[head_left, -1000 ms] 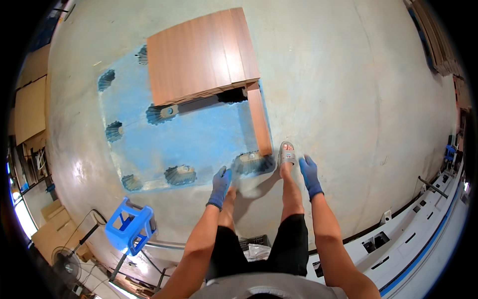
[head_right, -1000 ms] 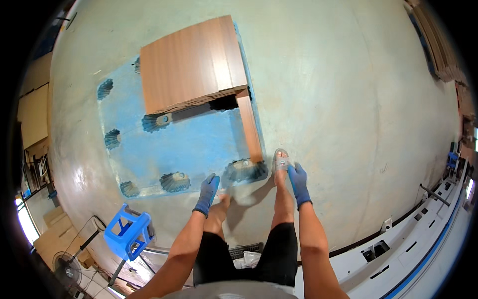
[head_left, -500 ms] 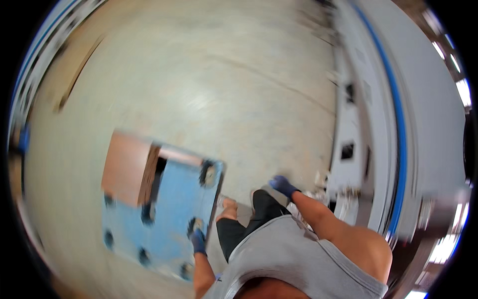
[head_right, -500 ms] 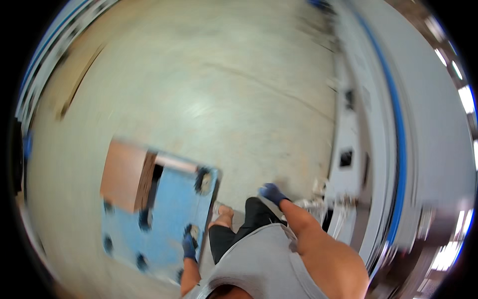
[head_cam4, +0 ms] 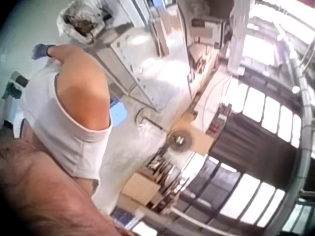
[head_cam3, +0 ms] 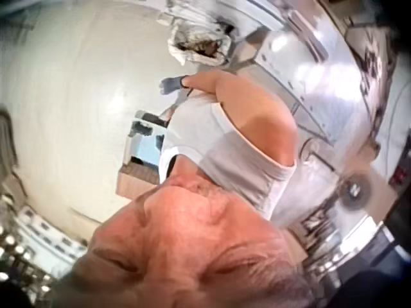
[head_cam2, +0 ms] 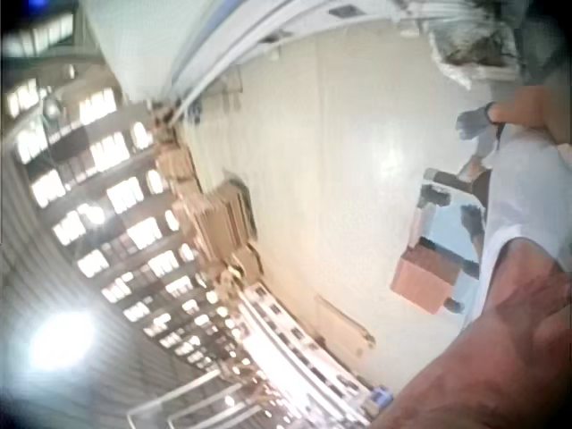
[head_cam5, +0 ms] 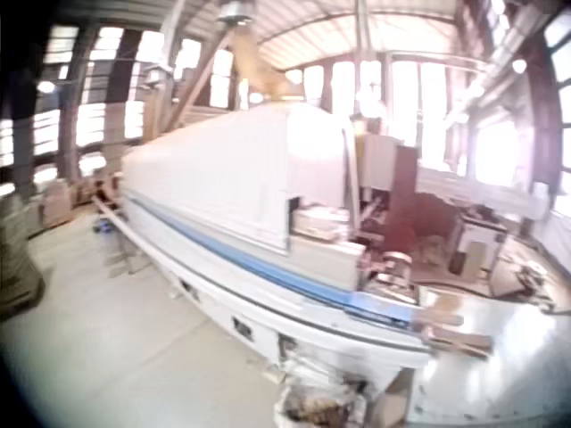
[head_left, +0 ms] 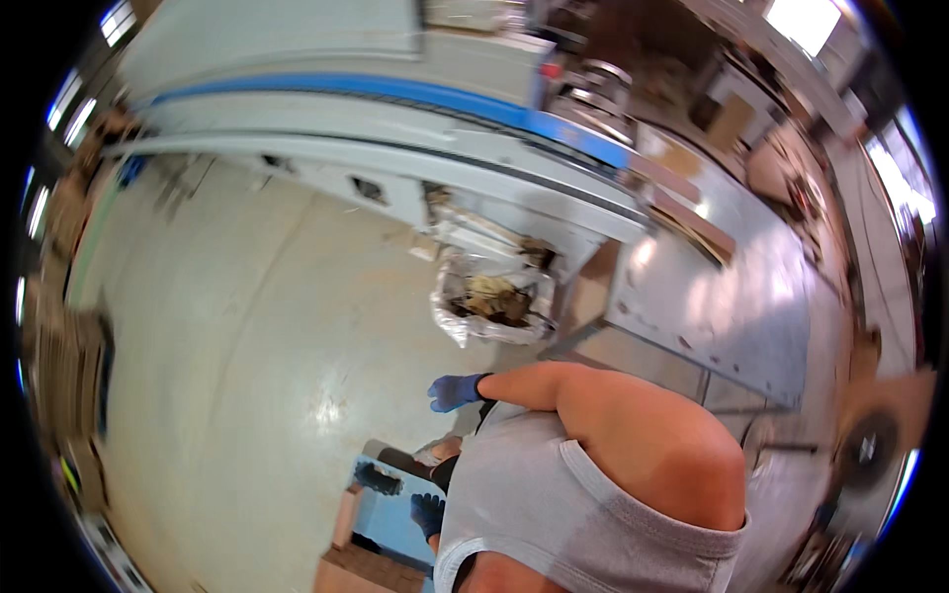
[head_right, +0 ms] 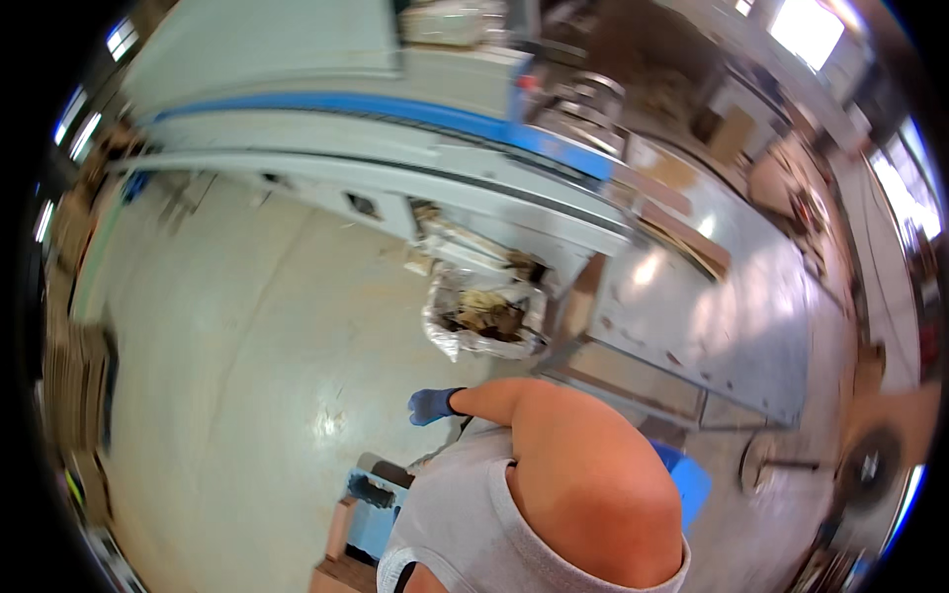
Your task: The person collects wooden boards from a machine table, aligns them into stacks, and carries the stacks over to place them on a pallet.
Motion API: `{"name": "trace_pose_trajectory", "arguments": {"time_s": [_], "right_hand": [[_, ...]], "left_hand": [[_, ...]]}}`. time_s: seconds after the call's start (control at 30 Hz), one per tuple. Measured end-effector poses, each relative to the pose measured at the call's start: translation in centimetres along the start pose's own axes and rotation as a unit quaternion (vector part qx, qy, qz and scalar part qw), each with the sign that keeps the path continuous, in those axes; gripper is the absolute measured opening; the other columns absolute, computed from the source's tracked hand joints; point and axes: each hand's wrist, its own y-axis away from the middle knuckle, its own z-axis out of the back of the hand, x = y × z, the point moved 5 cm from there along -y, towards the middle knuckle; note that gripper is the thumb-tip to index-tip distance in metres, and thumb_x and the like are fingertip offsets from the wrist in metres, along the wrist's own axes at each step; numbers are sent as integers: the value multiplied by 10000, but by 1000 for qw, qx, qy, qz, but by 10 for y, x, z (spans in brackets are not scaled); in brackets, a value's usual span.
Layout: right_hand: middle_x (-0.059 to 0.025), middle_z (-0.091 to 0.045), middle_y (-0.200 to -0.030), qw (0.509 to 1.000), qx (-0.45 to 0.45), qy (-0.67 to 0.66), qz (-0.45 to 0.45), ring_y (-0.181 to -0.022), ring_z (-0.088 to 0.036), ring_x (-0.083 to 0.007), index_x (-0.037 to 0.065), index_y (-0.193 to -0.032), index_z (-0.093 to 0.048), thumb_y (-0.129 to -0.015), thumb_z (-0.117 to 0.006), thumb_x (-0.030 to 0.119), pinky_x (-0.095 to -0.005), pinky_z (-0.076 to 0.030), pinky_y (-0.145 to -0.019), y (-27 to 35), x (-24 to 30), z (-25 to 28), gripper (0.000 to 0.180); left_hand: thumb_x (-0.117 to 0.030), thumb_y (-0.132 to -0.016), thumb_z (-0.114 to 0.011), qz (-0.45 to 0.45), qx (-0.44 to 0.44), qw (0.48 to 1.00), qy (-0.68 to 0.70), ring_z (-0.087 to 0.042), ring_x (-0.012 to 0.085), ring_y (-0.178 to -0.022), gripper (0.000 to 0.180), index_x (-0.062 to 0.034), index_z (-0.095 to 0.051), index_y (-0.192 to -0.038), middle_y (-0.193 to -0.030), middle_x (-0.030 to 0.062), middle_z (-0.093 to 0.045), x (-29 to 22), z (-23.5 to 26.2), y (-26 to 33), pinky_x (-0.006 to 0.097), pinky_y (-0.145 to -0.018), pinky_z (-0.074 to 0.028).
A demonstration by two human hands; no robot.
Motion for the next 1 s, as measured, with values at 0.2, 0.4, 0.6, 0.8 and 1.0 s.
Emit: {"name": "trace_pose_trajectory", "arguments": {"time_s": [0.2,0.4,0.6,0.8,1.0], "right_hand": [[-255,-688,-994,977,-145,-80,-132,-955,-639,-438,3,-942,-704,-832,-542,354,-506,-502,-863,151,-65,59,402],[-276,-664,-945,917,-299,-179,-193,-872,-622,-461,13,-867,-692,-804,-563,336,-506,-492,-769,253,-74,49,354],[-275,-671,-951,889,-316,-197,-267,-893,-633,-463,21,-880,-688,-798,-573,340,-516,-497,-811,320,-66,-10,349],[-251,-686,-915,852,-419,-178,-259,-864,-672,-420,32,-861,-686,-825,-631,357,-502,-513,-774,376,-60,-19,332],[-232,-597,-718,837,-453,-200,-235,-621,-576,-395,49,-763,-613,-845,-654,325,-493,-436,-601,426,-84,15,290]], "left_hand": [[-366,-952,-570,-36,77,969,-232,-569,288,-897,248,-145,-531,-1058,-940,66,-539,-16,-119,-25,473,-765,-471],[-371,-946,-581,-49,89,939,-328,-573,304,-973,294,-125,-531,-1098,-1011,92,-563,-23,-195,-11,488,-811,-476],[-369,-922,-611,-46,75,922,-376,-609,376,-1018,429,-66,-504,-1207,-1160,188,-610,-2,-190,12,533,-838,-492],[-362,-917,-625,-8,80,895,-440,-619,340,-967,384,-67,-543,-1148,-1108,171,-631,48,-127,34,493,-790,-495],[-354,-911,-643,-20,115,841,-528,-630,296,-906,335,-68,-589,-1077,-1047,151,-657,84,-151,55,444,-733,-500]]}}
